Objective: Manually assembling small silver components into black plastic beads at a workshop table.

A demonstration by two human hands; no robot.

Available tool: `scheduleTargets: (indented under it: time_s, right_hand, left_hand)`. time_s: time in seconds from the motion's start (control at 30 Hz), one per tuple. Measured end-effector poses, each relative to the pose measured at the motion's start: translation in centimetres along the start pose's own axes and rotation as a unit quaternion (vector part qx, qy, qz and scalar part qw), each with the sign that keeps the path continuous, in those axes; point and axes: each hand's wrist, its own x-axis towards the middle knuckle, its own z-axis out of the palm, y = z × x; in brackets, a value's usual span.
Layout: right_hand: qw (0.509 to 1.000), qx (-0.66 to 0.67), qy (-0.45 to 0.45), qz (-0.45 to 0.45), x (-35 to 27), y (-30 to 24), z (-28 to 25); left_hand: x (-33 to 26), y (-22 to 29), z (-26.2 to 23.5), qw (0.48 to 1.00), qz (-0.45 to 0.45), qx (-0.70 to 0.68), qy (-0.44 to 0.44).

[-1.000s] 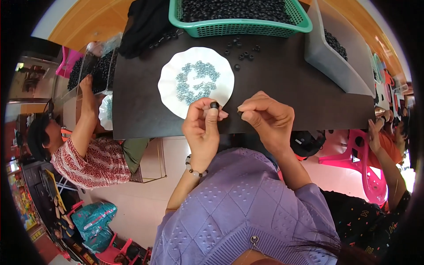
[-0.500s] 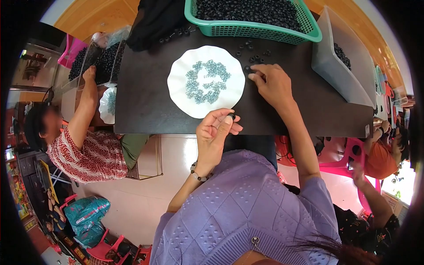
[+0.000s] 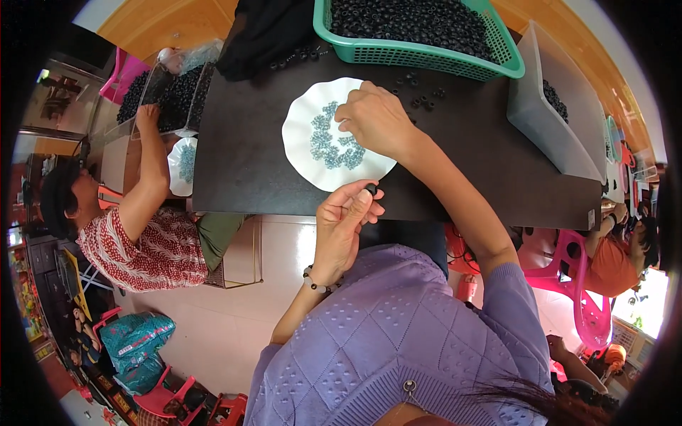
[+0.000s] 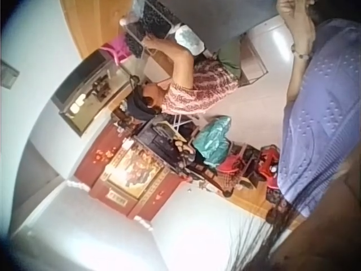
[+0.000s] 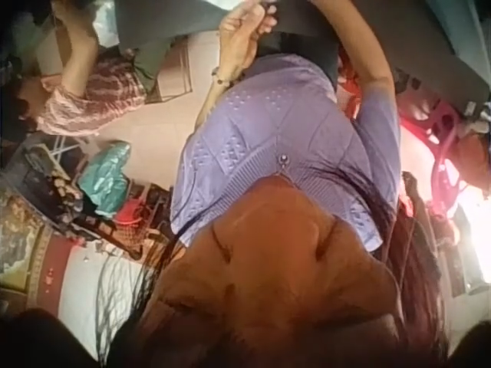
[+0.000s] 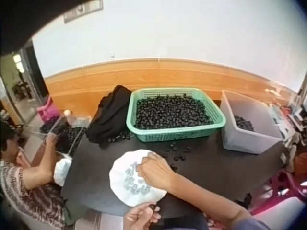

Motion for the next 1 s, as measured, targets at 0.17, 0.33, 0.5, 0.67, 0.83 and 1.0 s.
scheduleTargets:
  time_s: [0.17,0.33,0.5,0.67,0.83,1.0]
  right_hand:
    - [0.999,-0.033,-0.016,-0.014,0.3,0.1,0.6]
    - [0.986,0.150,0.015,0.075,0.3,1.3,-0.8]
    - [0.879,0.433,0.051,0.192,-2.5,1.7,-3.2]
    - [0.749,0.626,0.091,0.196,-8.5,-1.7,-5.5]
    - [0.814,0.534,0.144,0.178,-11.2,-2.7,-4.7]
    - [0.853,0.461,0.170,0.175,-12.2,-2.8,-4.5]
  left_hand:
    - [0.5,-0.1,-0.5,0.999,-0.018,-0.045,-0.015]
    - [2.4,-0.2,-1.4,0.972,-0.104,-0.206,-0.051]
    - [3.4,-0.2,-1.3,0.952,-0.146,-0.257,-0.076]
    - [3.7,-0.3,-0.4,0.945,-0.178,-0.258,-0.094]
    - [3.5,-0.8,0.8,0.950,-0.200,-0.224,-0.089]
    - [3.1,-1.2,1.3,0.953,-0.206,-0.206,-0.084]
